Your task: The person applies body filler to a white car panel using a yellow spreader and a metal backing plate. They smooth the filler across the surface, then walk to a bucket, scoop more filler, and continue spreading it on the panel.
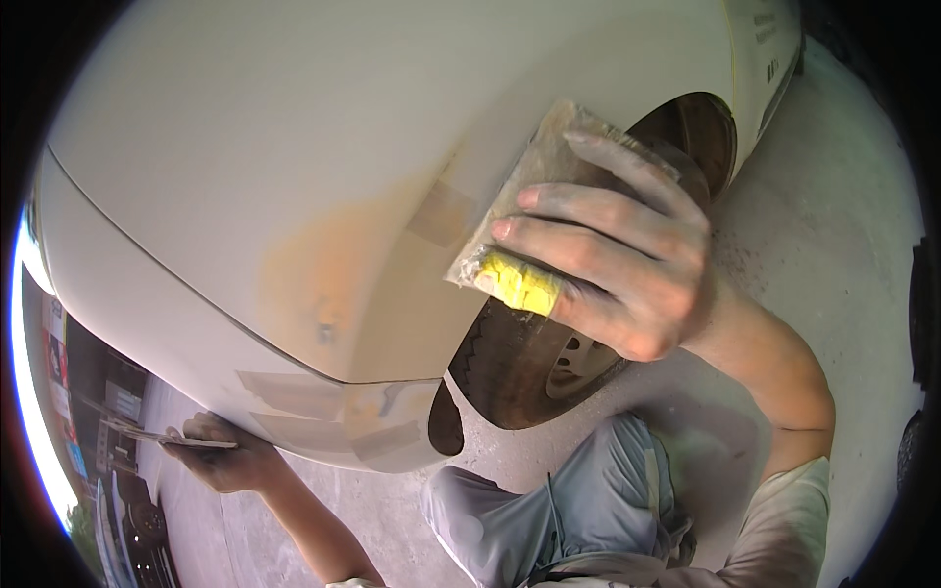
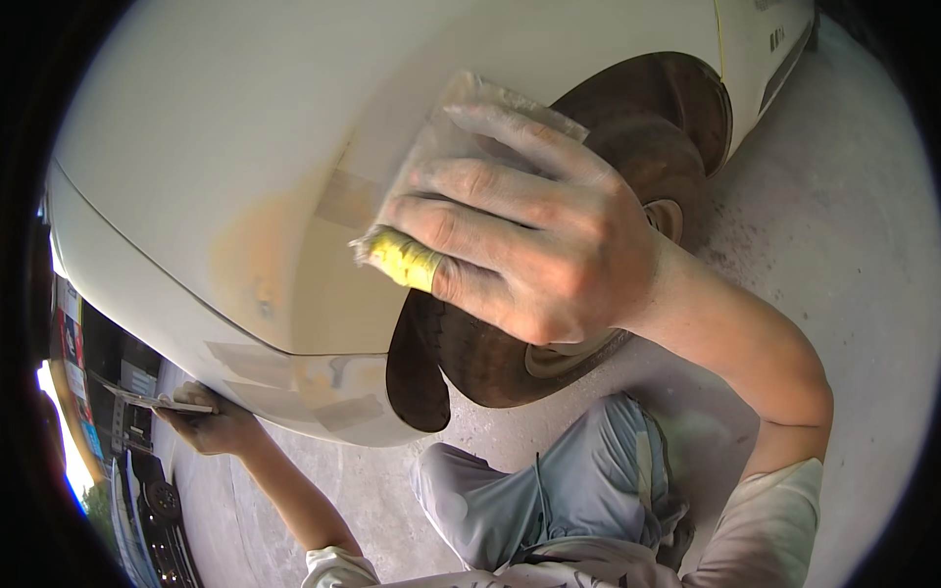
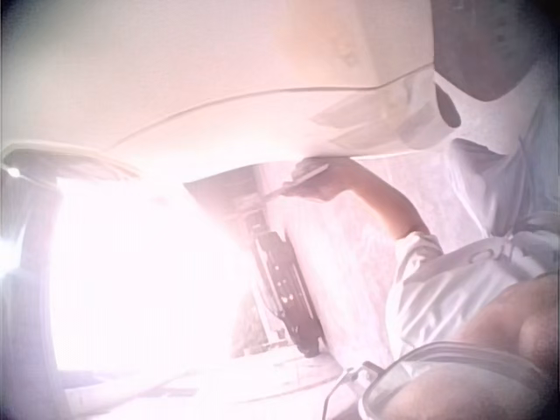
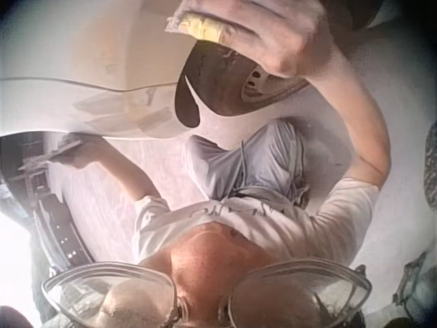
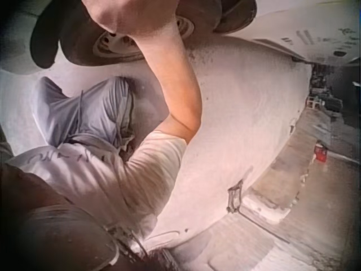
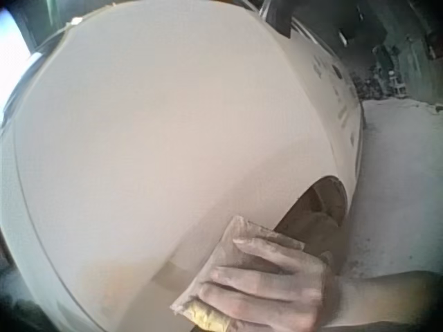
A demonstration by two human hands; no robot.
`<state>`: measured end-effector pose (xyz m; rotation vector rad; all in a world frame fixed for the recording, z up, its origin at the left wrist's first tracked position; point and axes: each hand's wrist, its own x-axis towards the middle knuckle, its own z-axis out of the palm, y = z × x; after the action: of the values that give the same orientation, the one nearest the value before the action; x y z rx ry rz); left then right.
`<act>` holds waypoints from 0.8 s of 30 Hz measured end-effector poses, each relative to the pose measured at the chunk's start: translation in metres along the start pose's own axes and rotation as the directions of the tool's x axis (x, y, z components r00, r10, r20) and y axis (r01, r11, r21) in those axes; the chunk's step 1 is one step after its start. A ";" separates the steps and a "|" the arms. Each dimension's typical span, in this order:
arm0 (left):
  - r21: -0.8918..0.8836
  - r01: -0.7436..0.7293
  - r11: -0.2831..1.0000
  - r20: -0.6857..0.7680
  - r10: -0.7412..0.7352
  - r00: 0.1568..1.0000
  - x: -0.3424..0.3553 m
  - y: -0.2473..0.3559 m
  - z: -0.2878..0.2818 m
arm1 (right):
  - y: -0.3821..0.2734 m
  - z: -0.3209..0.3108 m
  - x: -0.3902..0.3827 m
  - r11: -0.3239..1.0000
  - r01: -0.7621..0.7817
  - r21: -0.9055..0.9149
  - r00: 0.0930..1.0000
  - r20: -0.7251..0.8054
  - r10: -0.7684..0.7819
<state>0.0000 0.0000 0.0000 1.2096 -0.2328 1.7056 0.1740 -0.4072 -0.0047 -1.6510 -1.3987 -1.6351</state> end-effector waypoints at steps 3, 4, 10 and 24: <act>-0.116 0.049 0.992 -0.013 -0.051 0.999 -0.010 0.005 0.006 | 0.007 0.002 0.015 0.990 0.134 -0.050 0.988 -0.070 -0.137; -0.080 0.026 0.996 -0.041 -0.029 0.999 -0.012 0.005 0.008 | 0.007 0.008 0.018 0.992 0.121 -0.042 0.988 -0.096 -0.125; -0.088 0.026 0.996 0.073 -0.019 0.997 -0.007 0.012 0.001 | 0.006 0.017 0.008 0.992 0.122 -0.013 0.991 -0.051 -0.122; -0.045 -0.068 0.997 0.088 0.071 0.994 -0.005 0.004 -0.006 | -0.004 -0.012 -0.010 0.998 0.065 0.000 0.998 0.007 -0.065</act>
<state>-0.0065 -0.0012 -0.0060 1.2615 -0.3671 1.6997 0.1665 -0.4196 -0.0129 -1.6288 -1.4698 -1.6661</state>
